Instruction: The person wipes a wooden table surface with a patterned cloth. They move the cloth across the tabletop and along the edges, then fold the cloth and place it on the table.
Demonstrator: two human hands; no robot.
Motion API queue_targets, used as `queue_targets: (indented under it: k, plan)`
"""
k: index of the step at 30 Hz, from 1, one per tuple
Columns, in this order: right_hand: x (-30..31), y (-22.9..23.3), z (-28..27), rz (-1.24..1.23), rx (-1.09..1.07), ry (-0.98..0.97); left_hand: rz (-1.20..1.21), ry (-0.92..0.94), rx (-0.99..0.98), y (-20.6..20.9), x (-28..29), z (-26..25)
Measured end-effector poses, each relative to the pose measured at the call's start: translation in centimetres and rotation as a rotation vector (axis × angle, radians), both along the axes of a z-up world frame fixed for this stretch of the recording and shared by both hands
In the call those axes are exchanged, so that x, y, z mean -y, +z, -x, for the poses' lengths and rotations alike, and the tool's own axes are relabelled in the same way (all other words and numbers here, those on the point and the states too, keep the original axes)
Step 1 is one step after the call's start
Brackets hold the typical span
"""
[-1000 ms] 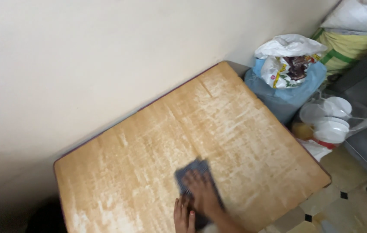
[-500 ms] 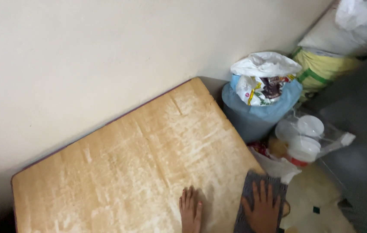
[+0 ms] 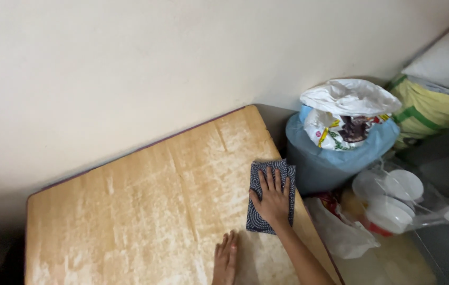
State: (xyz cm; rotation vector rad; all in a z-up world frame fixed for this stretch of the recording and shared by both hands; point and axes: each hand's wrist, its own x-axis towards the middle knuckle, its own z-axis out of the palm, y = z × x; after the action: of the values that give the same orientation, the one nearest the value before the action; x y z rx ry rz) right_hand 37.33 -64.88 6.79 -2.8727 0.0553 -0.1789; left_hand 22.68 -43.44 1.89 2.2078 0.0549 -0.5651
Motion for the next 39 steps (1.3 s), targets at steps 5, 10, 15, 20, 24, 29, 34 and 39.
queue_targets:
  k: [5, 10, 15, 20, 24, 29, 34, 39]
  plan:
    - [-0.8, -1.6, 8.2, -0.047, 0.092, 0.181, 0.040, 0.131, 0.119, -0.3, 0.9, -0.8]
    - [-0.6, -2.0, 17.4, -0.077, 0.135, 0.310, -0.023, 0.077, 0.173, -2.1, -1.2, -2.6]
    - [0.9, -0.5, 10.8, -0.116, -0.186, 0.163, -0.110, 0.033, 0.228, -3.2, -2.8, -4.3]
    - [0.6, 0.3, -3.0, -0.078, -0.064, 0.089, -0.509, -0.128, 0.550, -4.3, -3.2, -5.8]
    - [-1.9, 0.0, -11.4, -0.046, -0.053, 0.046, -0.724, -0.121, 0.878, -5.3, -3.5, -7.0]
    - [-8.7, 0.3, -10.0, -0.124, -0.016, 0.324, -0.592, 0.052, 0.845, -6.0, -4.4, -7.8]
    - [-7.7, 0.5, -2.4, -0.297, -0.165, 0.629, -0.487, 0.091, 0.727, -4.9, -6.5, -10.6]
    - [-1.4, -0.6, -9.4, -0.070, -0.068, 0.273, -0.508, 0.069, 0.504, -3.0, -6.9, -14.2]
